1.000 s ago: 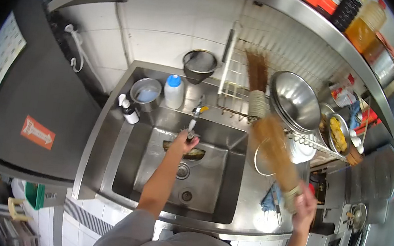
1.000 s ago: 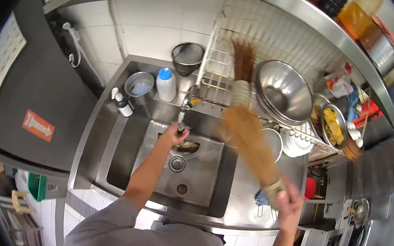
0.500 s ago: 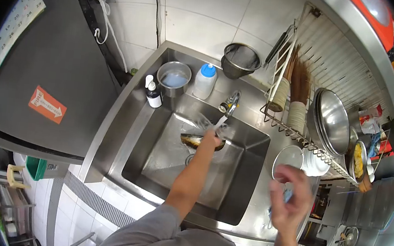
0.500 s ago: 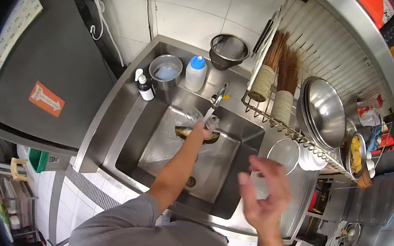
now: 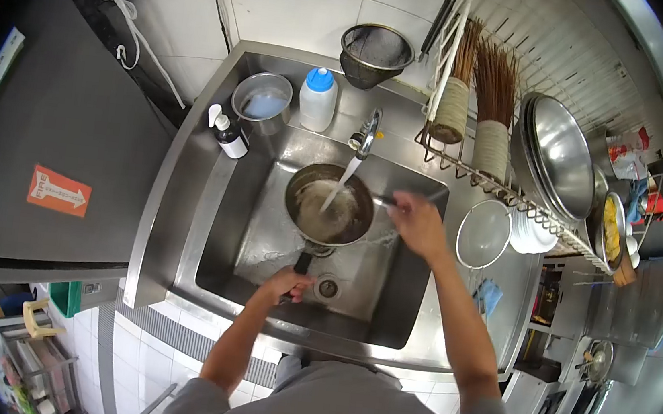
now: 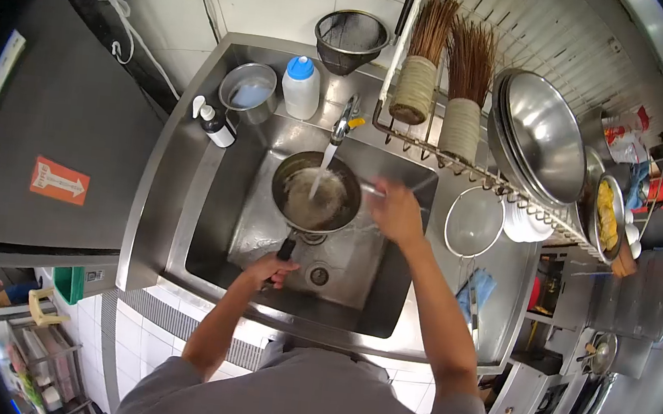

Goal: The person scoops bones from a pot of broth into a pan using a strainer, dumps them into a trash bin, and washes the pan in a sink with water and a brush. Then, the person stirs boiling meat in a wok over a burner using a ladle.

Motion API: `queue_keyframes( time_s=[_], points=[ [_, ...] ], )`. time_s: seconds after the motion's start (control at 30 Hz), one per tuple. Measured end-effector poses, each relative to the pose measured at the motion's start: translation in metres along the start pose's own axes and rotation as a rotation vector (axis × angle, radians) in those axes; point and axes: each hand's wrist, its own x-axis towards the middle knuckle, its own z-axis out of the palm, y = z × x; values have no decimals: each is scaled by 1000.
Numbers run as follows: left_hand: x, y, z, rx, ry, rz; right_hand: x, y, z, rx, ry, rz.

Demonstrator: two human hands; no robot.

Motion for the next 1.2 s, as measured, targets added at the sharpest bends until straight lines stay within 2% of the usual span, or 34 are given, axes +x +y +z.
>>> queue_keyframes(
  time_s=[0.03,0.1,0.17,0.23,0.27,0.33,0.37,0.43,0.47,0.5,0.53,0.57,0.6,0.73,0.8,0.83,0.9,0.93,1.13,1.2],
  points=[
    [-4,12,12,4,0,-10,20,4,8,-40,-19,-17],
    [-18,41,37,76,25,-176,52,-2,17,-96,-72,67],
    [-4,17,19,64,-48,-135,67,-6,24,-62,-124,86],
    [-22,12,20,300,-33,-105,72,-7,27,-25,-177,111],
    [-24,4,12,304,-38,-108,74,-8,25,-16,-223,129],
    [-26,-20,-6,476,97,-44,72,-3,23,-7,-278,160],
    [-26,-33,-13,472,95,-54,72,0,22,-124,-238,119],
    [-24,-45,-28,1041,519,169,80,4,25,-234,-192,75],
    [-25,-45,-32,1194,591,134,84,7,28,-298,-126,40],
    [-34,-33,-26,1196,586,130,87,12,32,-363,-64,9],
    [-44,-20,-19,1265,659,46,92,17,38,-364,-70,15],
    [-50,-13,-14,1331,733,-39,99,17,43,-442,23,-78],
    [-49,-14,-17,1339,753,-65,106,18,48,-518,121,-175],
    [-50,-17,-24,1330,779,16,120,8,55,-579,86,-192],
    [-52,-17,-27,1153,628,425,123,8,60,-628,27,-251],
    [-53,-19,-27,1153,630,421,123,8,62,-625,24,-252],
    [-58,-4,-9,667,334,36,125,5,62,-675,-96,-151],
    [-55,-14,-6,549,299,118,124,4,62,-705,-104,-154],
    [-50,-33,9,502,236,120,117,13,75,-688,12,-147],
    [-52,-33,10,498,226,136,107,26,83,-727,-57,-66]
  ],
)
